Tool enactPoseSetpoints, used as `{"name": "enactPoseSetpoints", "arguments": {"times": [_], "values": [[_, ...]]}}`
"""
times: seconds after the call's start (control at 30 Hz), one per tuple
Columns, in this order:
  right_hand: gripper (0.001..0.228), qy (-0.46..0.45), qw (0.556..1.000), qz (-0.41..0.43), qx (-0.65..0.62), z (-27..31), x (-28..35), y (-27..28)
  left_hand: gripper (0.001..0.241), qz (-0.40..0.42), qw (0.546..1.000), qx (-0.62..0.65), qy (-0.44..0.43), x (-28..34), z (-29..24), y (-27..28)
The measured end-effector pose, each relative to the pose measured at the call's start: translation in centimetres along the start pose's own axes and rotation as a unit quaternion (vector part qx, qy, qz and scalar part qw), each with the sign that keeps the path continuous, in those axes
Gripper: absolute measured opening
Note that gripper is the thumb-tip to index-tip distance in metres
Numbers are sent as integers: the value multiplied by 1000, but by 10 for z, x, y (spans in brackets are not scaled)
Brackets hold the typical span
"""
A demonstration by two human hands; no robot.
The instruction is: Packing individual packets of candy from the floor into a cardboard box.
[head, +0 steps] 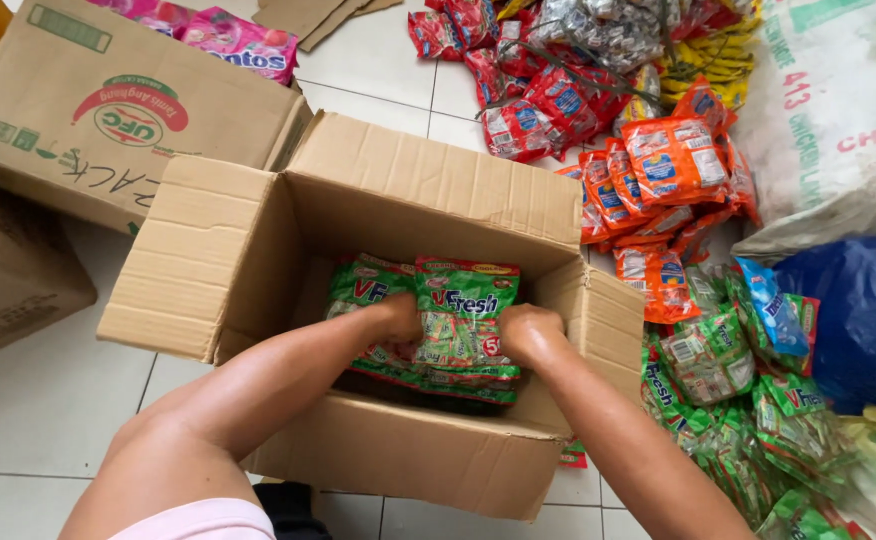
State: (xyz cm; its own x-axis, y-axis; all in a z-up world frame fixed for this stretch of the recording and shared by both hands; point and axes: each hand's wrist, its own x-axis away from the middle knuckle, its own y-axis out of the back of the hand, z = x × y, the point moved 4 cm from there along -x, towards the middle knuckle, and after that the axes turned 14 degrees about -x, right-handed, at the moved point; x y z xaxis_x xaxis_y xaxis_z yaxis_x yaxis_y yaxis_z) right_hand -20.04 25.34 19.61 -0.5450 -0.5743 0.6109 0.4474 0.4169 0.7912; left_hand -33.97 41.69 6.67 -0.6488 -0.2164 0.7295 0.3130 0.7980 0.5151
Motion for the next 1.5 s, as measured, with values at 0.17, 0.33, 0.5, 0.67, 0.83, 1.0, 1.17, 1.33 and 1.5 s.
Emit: {"name": "enactPoseSetpoints", "arguments": {"times": [0.17,0.33,0.5,0.67,0.83,1.0,1.17,1.33,1.5], "values": [[30,-28,997,60,49,6,-8,-11,30,-52,994,-86,-32,12,-6,-1],[30,-45,992,89,77,5,-13,-21,46,-113,987,-96,-68,3,1,-7],[29,-30,992,77,99,5,-19,-30,46,-72,995,-18,-62,27,-10,-2],[29,-31,991,75,107,9,-12,-27,51,-51,994,-57,-73,26,-10,-3],[31,-22,989,89,117,13,-7,-30,56,-28,992,-94,-84,24,-12,-5],[33,66,974,156,148,28,12,-30,59,-17,985,-144,-91,23,-13,-5],[39,138,959,214,125,29,13,-38,57,-46,967,-233,-94,21,-16,1],[49,169,945,247,134,26,6,-47,47,-77,943,-316,-77,60,-49,26],[57,158,940,263,147,29,12,-41,37,61,911,-341,-224,80,-69,6]]}}
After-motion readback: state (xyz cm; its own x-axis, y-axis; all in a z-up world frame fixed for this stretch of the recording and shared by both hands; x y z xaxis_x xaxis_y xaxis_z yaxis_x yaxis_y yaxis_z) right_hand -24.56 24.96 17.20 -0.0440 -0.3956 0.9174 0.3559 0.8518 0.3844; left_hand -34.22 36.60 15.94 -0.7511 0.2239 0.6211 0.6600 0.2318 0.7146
